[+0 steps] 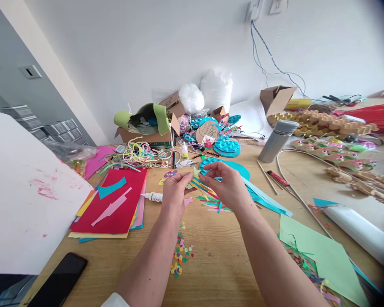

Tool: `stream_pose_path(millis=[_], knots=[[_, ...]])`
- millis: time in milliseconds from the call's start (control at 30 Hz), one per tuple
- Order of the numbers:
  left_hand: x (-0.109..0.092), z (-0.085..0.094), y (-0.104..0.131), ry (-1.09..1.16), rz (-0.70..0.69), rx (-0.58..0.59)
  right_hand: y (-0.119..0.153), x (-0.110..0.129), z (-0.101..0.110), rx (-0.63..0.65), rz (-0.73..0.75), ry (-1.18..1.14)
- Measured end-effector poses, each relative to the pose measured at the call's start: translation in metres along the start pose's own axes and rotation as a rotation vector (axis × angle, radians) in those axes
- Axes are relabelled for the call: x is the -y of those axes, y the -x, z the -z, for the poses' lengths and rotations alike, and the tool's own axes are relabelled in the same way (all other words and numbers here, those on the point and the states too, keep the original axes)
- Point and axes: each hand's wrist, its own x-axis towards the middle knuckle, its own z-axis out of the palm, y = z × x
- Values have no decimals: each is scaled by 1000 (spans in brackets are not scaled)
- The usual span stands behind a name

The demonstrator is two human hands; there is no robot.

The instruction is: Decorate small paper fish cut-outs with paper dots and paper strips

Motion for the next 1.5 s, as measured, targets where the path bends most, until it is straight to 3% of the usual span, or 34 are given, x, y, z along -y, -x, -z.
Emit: stream_pose_path(millis=[367, 633, 767, 1133, 1500], knots=[[6, 4, -4, -56, -59, -31, -1, 2, 4, 8, 28, 96], [7, 3, -5, -126, -128, 28, -3, 2, 10, 249, 49, 139], [8, 3, -5, -160, -156, 25, -5, 0, 8, 285, 33, 125], [3, 3, -1, -134, -32, 52, -4, 0, 10, 274, 61, 61], [2, 0, 2, -93, -52, 31, -4, -2, 10, 342, 72, 95]])
